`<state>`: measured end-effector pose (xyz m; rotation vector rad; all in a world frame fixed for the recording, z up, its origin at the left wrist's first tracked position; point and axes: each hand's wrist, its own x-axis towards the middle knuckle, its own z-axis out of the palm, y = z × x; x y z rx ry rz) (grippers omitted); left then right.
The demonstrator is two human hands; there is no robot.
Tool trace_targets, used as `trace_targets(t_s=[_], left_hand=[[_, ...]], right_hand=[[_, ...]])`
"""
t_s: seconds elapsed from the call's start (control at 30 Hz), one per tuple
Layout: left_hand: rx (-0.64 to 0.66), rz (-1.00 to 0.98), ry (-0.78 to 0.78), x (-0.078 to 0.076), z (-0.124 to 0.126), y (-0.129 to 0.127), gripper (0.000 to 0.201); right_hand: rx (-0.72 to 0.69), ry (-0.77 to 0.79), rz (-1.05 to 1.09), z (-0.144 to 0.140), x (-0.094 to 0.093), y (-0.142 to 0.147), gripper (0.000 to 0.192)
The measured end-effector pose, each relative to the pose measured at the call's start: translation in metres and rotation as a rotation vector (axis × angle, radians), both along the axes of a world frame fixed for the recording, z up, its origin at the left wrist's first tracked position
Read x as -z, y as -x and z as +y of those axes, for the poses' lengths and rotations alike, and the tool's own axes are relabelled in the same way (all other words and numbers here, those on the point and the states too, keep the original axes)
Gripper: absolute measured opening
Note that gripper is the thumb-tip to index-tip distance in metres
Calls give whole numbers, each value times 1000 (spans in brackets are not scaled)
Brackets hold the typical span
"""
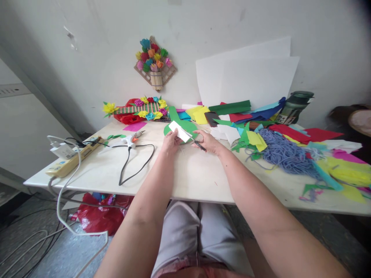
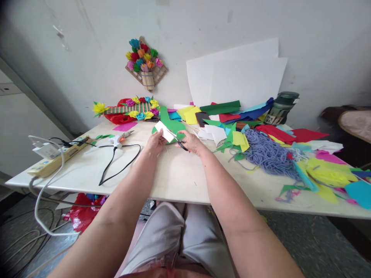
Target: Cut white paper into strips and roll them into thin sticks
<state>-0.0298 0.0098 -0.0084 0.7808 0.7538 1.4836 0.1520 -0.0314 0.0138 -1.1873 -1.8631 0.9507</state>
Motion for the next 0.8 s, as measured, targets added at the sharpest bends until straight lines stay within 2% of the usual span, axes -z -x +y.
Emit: trace_targets(t_s=[0.33, 0.8], left_hand=[[76, 9, -39, 0, -4, -5, 15], [61, 17, -39, 0, -2, -3, 16]], right_hand=[[-24, -14, -2, 7, 7, -4, 71], [42, -91, -83, 5, 4, 1, 67]])
